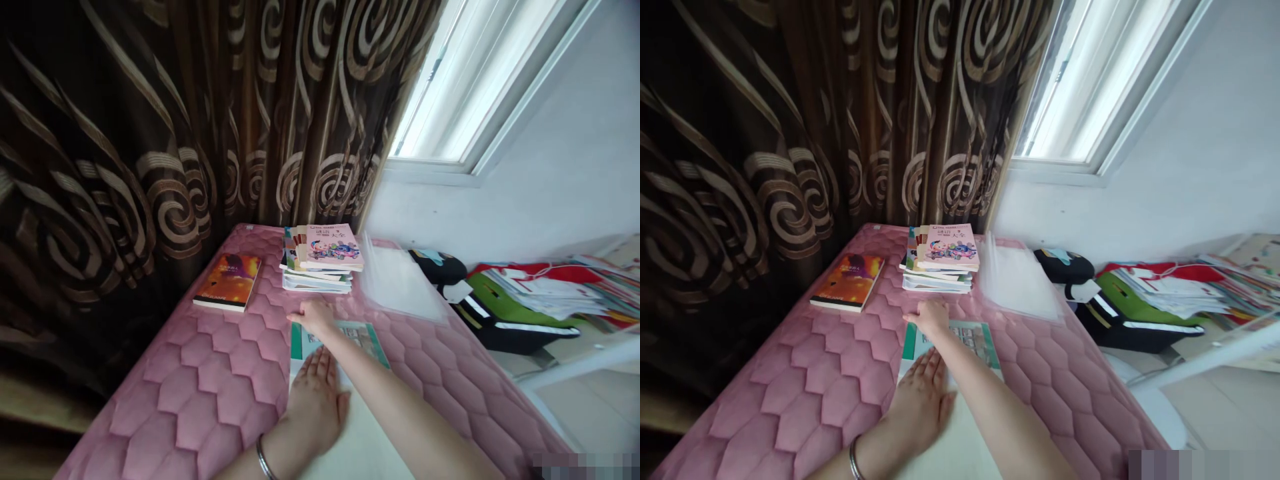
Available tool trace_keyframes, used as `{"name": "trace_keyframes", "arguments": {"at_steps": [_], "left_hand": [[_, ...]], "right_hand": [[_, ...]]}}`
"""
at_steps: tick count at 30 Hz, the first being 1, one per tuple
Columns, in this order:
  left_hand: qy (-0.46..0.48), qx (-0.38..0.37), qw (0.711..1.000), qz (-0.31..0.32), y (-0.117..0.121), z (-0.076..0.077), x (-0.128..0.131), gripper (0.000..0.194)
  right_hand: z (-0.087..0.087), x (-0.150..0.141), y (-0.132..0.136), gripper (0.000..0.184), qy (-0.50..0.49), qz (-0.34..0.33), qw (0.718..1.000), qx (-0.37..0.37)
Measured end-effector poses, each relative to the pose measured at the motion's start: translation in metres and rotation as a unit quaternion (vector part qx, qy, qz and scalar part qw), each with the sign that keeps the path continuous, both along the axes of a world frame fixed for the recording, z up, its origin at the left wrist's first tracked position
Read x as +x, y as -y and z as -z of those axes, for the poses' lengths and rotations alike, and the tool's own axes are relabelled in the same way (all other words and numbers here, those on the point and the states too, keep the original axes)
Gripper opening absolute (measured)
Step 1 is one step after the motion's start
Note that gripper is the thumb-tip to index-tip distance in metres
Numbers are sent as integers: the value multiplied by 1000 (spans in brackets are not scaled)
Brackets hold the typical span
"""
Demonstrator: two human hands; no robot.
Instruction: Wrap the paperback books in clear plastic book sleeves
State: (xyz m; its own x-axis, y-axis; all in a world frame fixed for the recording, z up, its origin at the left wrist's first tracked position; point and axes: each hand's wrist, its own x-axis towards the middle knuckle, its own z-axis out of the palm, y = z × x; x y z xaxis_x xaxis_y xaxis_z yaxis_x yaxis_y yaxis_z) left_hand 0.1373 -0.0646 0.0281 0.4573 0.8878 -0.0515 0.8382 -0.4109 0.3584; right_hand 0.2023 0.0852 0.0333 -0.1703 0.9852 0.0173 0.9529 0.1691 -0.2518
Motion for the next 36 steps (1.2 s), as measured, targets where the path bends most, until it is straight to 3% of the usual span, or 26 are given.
{"name": "trace_keyframes", "arguments": {"at_steps": [5, 8, 13, 16, 22, 25, 28, 30, 33, 36], "left_hand": [[-7, 18, 1000, -3, -2, 3, 0, 62], [-14, 31, 999, -1, -3, 6, 0, 61], [-28, 48, 998, 9, -2, 7, 1, 59], [-32, 65, 997, -2, -2, 8, 1, 58], [-53, 43, 998, -3, -2, 1, 2, 58], [-83, 11, 996, -18, -4, -5, 22, 58], [-120, 11, 990, -72, -5, -6, 52, 59], [-118, 36, 989, -86, -4, -3, 69, 58], [-80, 70, 994, -36, -2, 3, 77, 55], [-49, 71, 996, 2, -2, 7, 71, 56]], "right_hand": [[5, 29, 21, 17, -43, -52, 997, 20], [11, 63, 49, 29, -95, -123, 988, 15], [20, 114, 109, 54, -111, -81, 988, -70], [17, 131, 129, 60, -136, -67, 982, -113], [19, 159, 118, 37, -286, -61, 954, -73], [27, 166, 112, 31, -330, -46, 942, -46], [31, 164, 111, 23, -352, -39, 935, -24], [28, 163, 110, 16, -342, -22, 939, -6], [22, 169, 105, 5, -274, 32, 961, 16], [19, 180, 97, 17, -184, 70, 980, 7]]}}
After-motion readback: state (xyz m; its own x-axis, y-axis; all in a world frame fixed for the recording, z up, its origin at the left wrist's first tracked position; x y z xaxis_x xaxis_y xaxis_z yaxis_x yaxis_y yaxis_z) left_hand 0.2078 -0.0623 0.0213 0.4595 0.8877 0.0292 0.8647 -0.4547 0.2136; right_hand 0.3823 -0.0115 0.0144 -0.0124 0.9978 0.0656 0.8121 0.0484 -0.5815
